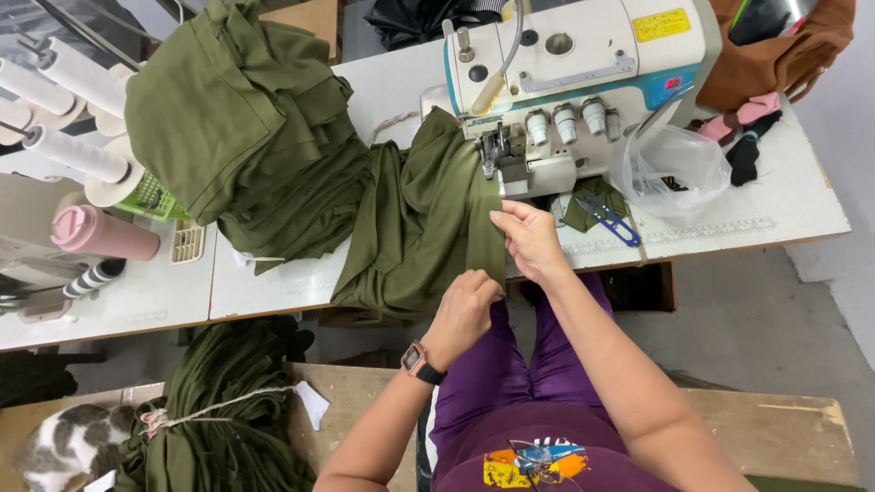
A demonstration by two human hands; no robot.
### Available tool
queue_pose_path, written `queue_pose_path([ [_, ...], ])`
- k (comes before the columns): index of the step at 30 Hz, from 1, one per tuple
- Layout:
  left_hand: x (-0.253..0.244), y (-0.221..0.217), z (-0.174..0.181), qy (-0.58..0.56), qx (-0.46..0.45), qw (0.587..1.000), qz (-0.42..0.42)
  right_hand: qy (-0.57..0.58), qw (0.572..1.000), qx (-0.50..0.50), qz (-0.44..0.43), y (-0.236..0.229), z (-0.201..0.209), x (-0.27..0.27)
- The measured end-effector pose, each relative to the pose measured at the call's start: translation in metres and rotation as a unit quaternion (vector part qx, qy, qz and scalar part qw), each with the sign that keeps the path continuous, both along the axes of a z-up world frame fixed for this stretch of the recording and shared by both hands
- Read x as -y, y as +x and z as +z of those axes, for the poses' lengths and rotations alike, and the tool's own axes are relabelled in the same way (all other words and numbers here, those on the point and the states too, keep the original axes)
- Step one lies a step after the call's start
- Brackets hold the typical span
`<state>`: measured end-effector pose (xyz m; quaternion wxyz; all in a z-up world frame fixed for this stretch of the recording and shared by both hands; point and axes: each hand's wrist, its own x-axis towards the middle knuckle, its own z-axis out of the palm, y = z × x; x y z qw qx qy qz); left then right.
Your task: The person is using an overlock sewing machine to finish the edges of green fabric pieces, then folding them and attaching small white tags.
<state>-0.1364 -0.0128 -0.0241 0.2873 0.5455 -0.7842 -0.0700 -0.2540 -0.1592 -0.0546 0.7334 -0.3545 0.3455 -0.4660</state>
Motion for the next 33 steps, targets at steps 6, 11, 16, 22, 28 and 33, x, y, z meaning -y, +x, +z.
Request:
queue_pose_path([
  [6,0.003,0.000,0.074,-0.072,-0.139,0.987,0.049,0.087,0.996,0.031,0.011,-0.007,0.006,-0.013],
  [11,0.000,-0.013,0.088,-0.146,-0.184,0.970,0.061,0.105,0.991,0.055,0.067,0.005,-0.030,-0.017],
  [16,0.006,-0.024,0.033,-0.152,-0.072,0.985,0.032,0.103,0.990,0.078,0.056,0.001,-0.010,-0.015],
  [22,0.017,-0.006,0.001,-0.165,0.011,0.986,0.028,0.098,0.990,0.101,0.029,-0.002,0.002,0.002],
  [28,0.031,0.004,-0.029,-0.174,0.076,0.982,0.015,-0.005,0.999,-0.028,0.029,-0.003,-0.001,0.003],
  [33,0.037,0.009,-0.036,-0.168,0.084,0.982,0.024,-0.001,0.998,-0.063,-0.004,0.002,-0.021,0.007],
])
